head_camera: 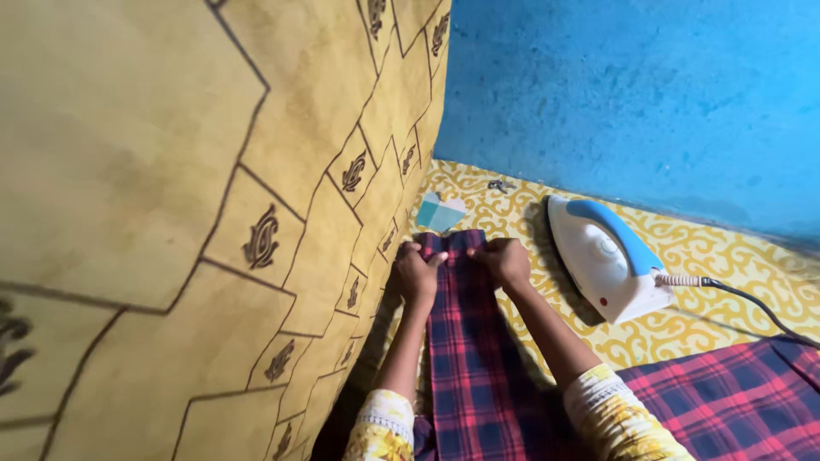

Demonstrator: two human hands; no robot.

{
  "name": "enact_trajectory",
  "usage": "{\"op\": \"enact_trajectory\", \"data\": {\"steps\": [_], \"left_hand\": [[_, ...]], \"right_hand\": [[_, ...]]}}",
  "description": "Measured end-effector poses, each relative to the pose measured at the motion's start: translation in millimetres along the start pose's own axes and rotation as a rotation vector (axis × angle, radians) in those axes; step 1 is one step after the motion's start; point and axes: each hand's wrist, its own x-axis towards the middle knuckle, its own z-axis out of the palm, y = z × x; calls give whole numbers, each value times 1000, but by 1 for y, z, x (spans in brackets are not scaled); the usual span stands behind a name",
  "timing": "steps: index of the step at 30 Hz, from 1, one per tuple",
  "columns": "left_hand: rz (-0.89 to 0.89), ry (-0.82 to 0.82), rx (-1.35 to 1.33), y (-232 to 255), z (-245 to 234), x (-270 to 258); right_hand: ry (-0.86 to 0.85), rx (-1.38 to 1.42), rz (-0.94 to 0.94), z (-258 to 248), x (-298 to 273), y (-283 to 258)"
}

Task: The person irons a red and blue plaid shirt laid out on a bed. They use a white and blue electric iron to smooth the fabric, moving it across the shirt's body and sleeves while adjusting the garment with their hands.

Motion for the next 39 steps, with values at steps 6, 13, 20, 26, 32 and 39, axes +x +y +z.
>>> {"op": "enact_trajectory", "data": {"steps": [6,13,20,26,32,39], "left_hand": [[-236,-173,-568,-32,31,26],[24,-97,-40,-16,6,11],[490,43,213,36,-7,-23],[399,-408,411,57,-34,-78],[434,-782,368,74,-82,-221],[519,-527,279,43,-72,-256]], "right_hand": [[-9,437,-53,10,29,29],[300,-415,-325,2,18,19],[896,-1013,-417,-82,-3,-7],[466,-968,-239,-158,-19,-18],[106,-861,-937,-148,-57,-35],[-102,-908,-1114,-36,-27,-111]]}}
